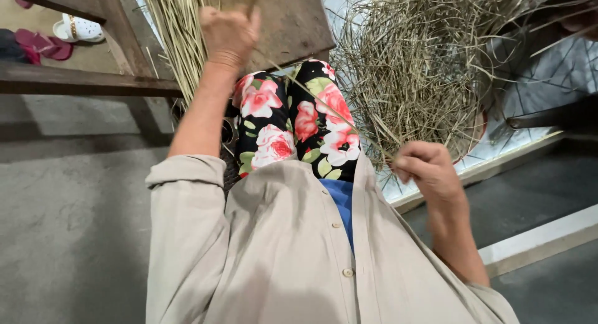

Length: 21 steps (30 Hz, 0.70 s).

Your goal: Securing straw bundles by wrapping and tightening fibers using a wooden tool.

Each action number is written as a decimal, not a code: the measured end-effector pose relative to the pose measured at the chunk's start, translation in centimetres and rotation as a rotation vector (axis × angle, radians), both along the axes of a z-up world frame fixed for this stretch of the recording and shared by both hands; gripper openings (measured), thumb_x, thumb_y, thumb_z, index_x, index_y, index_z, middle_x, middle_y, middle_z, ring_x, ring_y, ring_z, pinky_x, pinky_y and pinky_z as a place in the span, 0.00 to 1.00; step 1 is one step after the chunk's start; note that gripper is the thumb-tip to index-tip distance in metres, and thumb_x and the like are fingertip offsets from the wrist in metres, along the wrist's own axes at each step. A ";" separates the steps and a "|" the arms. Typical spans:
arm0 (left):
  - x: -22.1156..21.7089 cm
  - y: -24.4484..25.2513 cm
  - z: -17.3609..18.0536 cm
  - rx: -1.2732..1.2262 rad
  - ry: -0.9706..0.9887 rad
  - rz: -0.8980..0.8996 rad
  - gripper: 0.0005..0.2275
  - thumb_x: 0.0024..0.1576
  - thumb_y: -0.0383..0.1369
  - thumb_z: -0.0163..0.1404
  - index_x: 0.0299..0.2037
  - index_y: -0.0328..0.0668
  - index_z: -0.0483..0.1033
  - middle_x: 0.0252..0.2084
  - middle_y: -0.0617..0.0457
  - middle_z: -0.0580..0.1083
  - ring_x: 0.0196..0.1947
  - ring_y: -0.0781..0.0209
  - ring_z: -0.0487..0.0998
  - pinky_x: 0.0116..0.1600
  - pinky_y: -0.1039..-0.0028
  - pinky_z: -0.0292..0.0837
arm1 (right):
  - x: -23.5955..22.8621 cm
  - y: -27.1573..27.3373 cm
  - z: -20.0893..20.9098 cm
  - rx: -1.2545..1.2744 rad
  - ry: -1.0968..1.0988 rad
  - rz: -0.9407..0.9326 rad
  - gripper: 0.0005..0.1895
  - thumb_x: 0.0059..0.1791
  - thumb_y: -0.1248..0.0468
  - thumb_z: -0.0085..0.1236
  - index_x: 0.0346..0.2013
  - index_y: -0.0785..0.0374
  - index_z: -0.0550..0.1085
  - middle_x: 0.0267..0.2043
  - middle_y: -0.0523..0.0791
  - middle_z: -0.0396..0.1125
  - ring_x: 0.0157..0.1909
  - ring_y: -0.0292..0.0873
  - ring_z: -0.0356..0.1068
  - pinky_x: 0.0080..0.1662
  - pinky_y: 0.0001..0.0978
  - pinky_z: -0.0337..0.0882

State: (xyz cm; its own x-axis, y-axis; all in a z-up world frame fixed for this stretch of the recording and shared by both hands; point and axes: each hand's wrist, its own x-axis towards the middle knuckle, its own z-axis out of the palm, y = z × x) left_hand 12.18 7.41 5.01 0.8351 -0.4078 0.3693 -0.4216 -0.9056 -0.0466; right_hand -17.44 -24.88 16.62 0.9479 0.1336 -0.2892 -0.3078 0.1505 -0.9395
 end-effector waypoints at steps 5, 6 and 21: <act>-1.1 0.4 3.0 -0.202 0.119 0.189 0.21 0.60 0.54 0.35 0.24 0.51 0.69 0.19 0.56 0.63 0.26 0.58 0.59 0.35 0.66 0.61 | 0.0 0.4 -1.2 0.111 0.236 -0.105 0.07 0.45 0.71 0.50 0.22 0.64 0.71 0.14 0.39 0.61 0.16 0.32 0.58 0.23 0.20 0.61; -2.4 -0.8 5.5 -0.440 0.400 0.241 0.26 0.57 0.58 0.30 0.30 0.47 0.73 0.30 0.50 0.69 0.40 0.48 0.62 0.38 0.58 0.62 | 0.5 1.2 -0.9 0.162 0.443 -0.200 0.09 0.47 0.68 0.52 0.22 0.60 0.72 0.14 0.37 0.60 0.16 0.31 0.57 0.22 0.19 0.59; -21.3 -11.8 -28.9 -1.102 0.028 -0.756 0.09 0.57 0.27 0.38 0.37 0.34 0.73 0.30 0.50 0.74 0.30 0.54 0.77 0.55 0.58 0.61 | 3.9 6.7 -4.5 0.670 0.628 -0.272 0.07 0.44 0.67 0.52 0.22 0.63 0.66 0.15 0.43 0.55 0.16 0.38 0.57 0.21 0.25 0.58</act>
